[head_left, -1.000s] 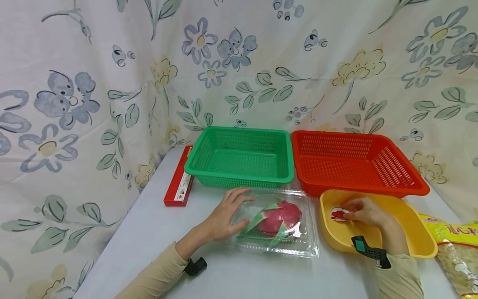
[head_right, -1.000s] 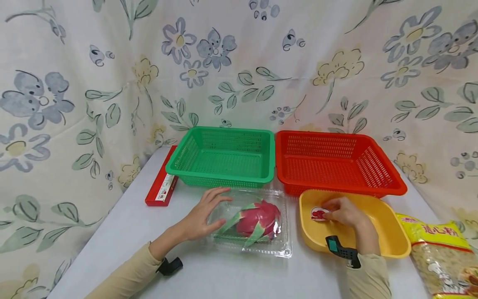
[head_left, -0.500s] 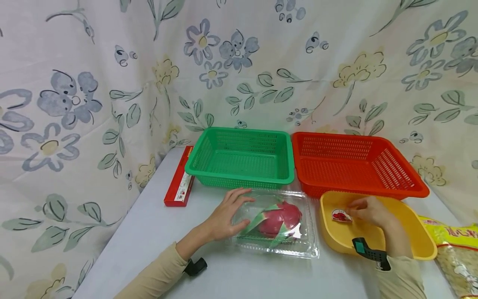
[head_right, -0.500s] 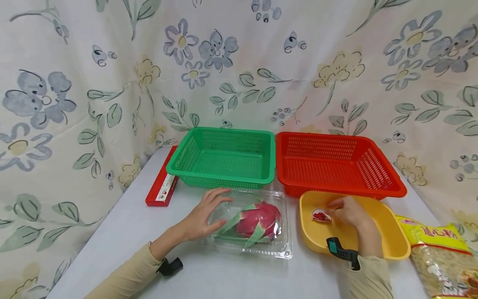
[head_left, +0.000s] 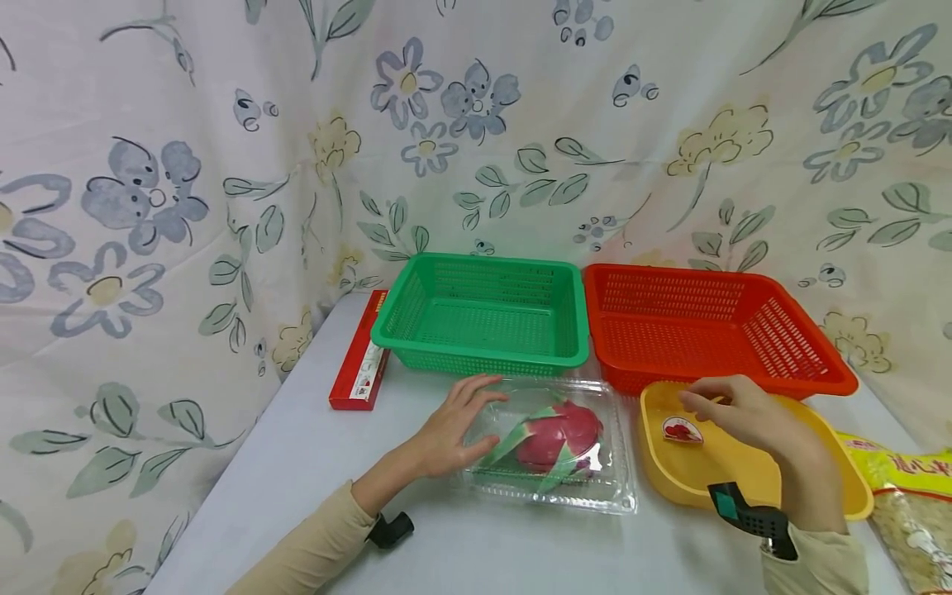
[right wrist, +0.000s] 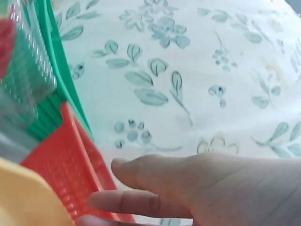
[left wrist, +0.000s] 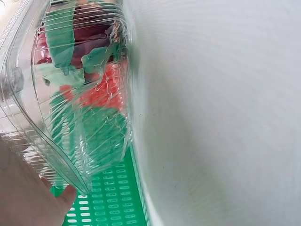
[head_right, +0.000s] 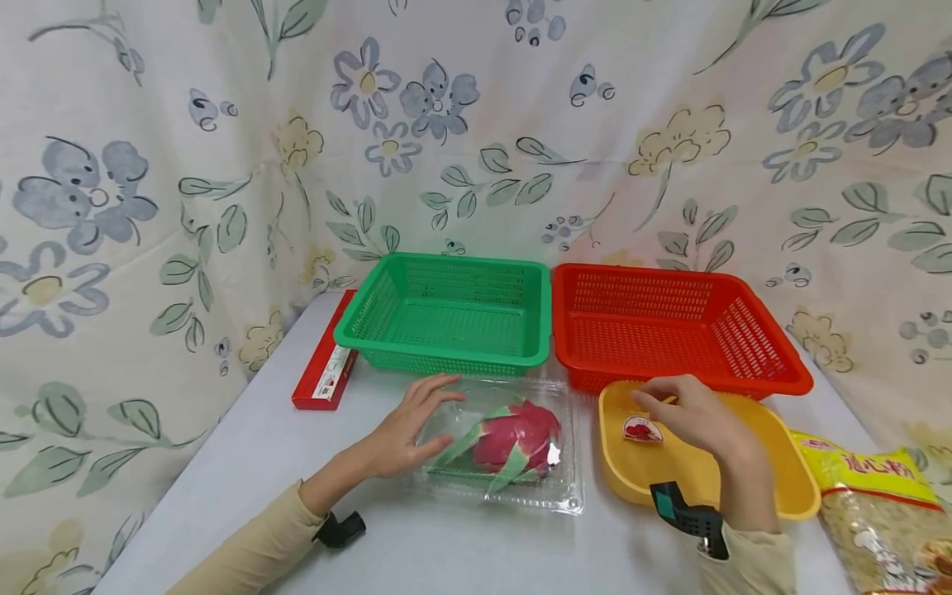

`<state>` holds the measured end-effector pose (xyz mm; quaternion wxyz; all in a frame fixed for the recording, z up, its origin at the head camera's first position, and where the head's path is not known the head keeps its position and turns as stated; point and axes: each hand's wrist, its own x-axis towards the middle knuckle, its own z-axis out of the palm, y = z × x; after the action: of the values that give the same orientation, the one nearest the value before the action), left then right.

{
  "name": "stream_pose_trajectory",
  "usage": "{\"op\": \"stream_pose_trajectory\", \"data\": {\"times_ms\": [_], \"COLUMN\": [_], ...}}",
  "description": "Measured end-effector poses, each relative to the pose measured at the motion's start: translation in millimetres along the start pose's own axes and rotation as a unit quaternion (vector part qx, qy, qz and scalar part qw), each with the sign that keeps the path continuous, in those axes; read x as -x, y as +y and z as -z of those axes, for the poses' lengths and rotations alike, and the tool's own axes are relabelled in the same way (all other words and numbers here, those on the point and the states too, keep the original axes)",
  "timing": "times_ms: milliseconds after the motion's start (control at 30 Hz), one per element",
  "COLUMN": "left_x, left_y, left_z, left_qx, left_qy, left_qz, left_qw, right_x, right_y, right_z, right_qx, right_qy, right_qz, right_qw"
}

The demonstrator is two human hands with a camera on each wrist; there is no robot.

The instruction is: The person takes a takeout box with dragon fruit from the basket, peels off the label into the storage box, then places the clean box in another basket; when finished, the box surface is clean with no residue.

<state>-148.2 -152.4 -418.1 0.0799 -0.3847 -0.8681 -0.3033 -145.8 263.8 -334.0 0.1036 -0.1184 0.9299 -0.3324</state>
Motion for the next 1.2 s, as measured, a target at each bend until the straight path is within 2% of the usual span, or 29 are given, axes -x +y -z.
{"op": "stream_pose_trajectory", "data": {"times_ms": [200, 367, 533, 667, 867, 1200], "left_x": [1.3, 3.6, 4.4, 4.1, 3.9, 4.5], "left_y": [-1.2, -2.4, -3.6, -3.1, -1.1, -2.3], "left_z": [2.0, 3.6, 4.2, 4.6, 6.3, 9.1], "left_qx": [0.002, 0.008, 0.013, 0.013, 0.017, 0.019], "left_qy": [-0.006, -0.006, -0.014, -0.018, -0.027, -0.043], "left_qz": [0.007, 0.008, 0.011, 0.013, 0.017, 0.022], "left_qw": [1.0000, 0.9999, 0.9998, 0.9997, 0.9993, 0.9986], "right_x": [-5, -12, -19, -23, -25, -28], "right_y": [-24, -39, -47, -47, -46, -53], "right_z": [-14, -30, -45, -52, -58, -72], "right_qx": [-0.053, -0.095, -0.074, -0.063, -0.078, -0.130], "right_qy": [-0.001, -0.015, -0.019, -0.003, 0.006, -0.050], "right_qz": [0.064, 0.072, 0.094, 0.109, 0.091, 0.044], "right_qw": [0.997, 0.993, 0.993, 0.992, 0.993, 0.989]}}
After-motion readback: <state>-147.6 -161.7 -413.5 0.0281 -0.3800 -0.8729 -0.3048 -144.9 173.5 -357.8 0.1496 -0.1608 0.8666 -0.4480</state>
